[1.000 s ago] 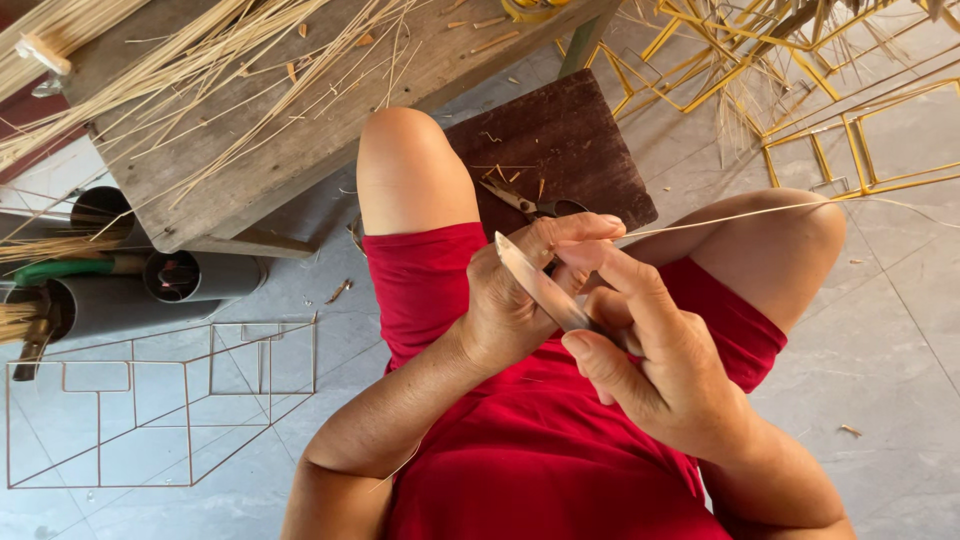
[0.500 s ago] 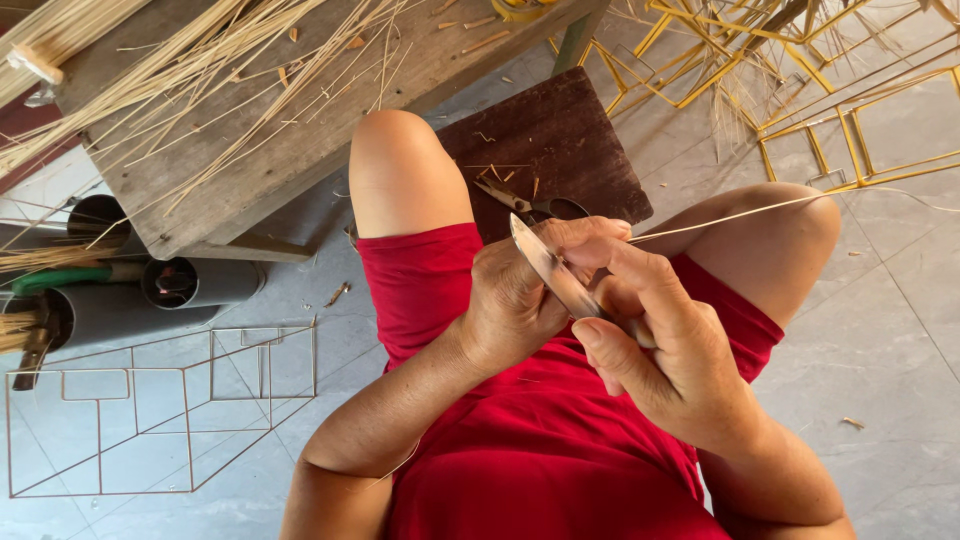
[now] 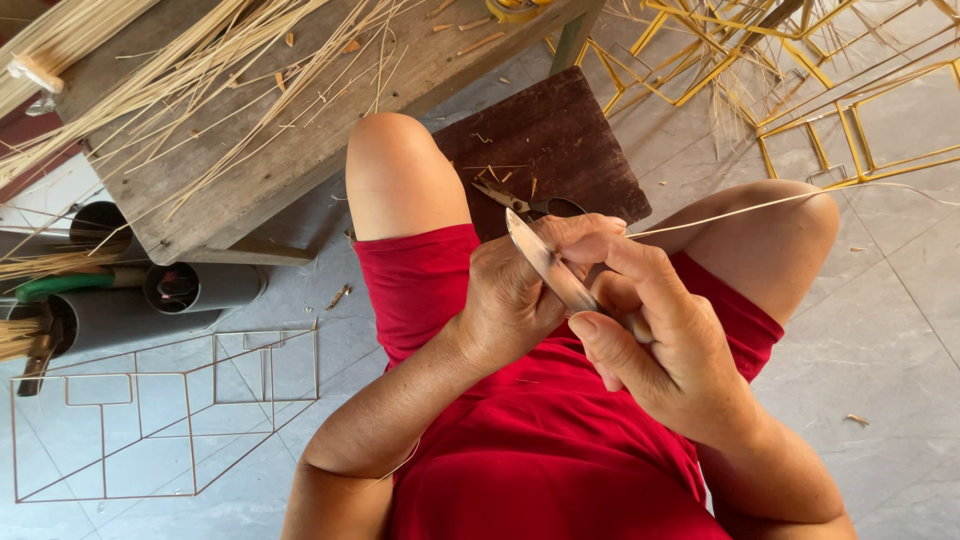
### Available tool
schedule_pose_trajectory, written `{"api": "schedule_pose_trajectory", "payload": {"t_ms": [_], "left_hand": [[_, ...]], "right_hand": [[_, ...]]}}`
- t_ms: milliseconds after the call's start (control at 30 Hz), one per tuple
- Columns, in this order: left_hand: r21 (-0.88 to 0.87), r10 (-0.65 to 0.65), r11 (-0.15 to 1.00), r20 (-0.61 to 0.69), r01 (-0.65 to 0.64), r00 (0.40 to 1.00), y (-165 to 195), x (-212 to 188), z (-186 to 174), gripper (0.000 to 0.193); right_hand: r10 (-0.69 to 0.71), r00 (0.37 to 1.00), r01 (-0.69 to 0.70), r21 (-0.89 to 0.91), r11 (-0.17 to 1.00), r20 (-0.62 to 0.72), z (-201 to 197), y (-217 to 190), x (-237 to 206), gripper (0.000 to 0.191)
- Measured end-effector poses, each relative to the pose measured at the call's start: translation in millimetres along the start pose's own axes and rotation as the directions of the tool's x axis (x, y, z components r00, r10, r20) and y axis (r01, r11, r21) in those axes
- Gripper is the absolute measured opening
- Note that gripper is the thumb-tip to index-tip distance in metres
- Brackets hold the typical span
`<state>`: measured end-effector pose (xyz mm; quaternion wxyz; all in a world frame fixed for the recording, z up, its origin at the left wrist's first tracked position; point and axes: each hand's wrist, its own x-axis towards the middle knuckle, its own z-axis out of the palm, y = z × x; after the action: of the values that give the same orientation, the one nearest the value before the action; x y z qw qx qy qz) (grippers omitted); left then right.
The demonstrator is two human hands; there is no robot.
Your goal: The person sits on the floor and splits thin rattan strips lengthwise with a knife, pulling each strip taut across their lap and drawing the blade along it to divide it into narrower strands. They briefly use scissors on a strip, set finished strands aside, and reach for new strips from the pile beside them.
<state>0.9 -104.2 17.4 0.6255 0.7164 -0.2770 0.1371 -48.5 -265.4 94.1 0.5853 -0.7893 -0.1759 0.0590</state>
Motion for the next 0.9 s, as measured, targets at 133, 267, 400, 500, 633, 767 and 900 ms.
{"api": "schedule_pose_trajectory", "payload": {"t_ms": [133,267,400,500,633,767,900], "left_hand": [[0.056,0.023,0.998,0.006,-0.023,1.000,0.7,1.1,-2.9,0.028],[0.057,0.015,0.998,-0.011,-0.014,1.000,1.2,2.6,-2.7,0.025],[0.043,0.075,0.996,-0.033,-0.073,0.997,1.1,3.7,-2.8,0.020],[0.017,0.055,0.998,-0.036,-0.054,0.998,1.5,4.7,-1.7,0.015],[-0.120,0.042,0.991,-0.072,-0.051,0.996,3.7,4.8,-3.5,0.013],[-0.119,-0.036,0.993,-0.102,0.024,0.994,5.5,2.9,-8.9,0.013],[-0.218,-0.145,0.970,-0.151,0.110,0.978,6.1,-2.7,-5.3,0.011]], "right_hand": [[-0.013,1.000,0.013,0.037,0.999,-0.004,1.3,2.0,2.2,0.045],[-0.009,1.000,0.009,0.005,1.000,-0.017,2.8,0.7,0.4,0.045],[0.034,0.999,-0.035,0.097,0.995,0.012,1.5,0.7,-3.4,0.053],[-0.006,1.000,0.003,0.155,0.988,0.020,1.8,7.7,-4.3,0.058],[0.070,0.998,-0.062,0.401,0.914,-0.005,2.0,18.8,-14.4,0.055],[0.139,0.988,-0.081,0.531,0.844,-0.071,2.1,35.4,-25.0,0.052],[0.208,0.976,-0.094,0.733,0.674,-0.065,1.6,58.3,-27.3,0.058]]}}
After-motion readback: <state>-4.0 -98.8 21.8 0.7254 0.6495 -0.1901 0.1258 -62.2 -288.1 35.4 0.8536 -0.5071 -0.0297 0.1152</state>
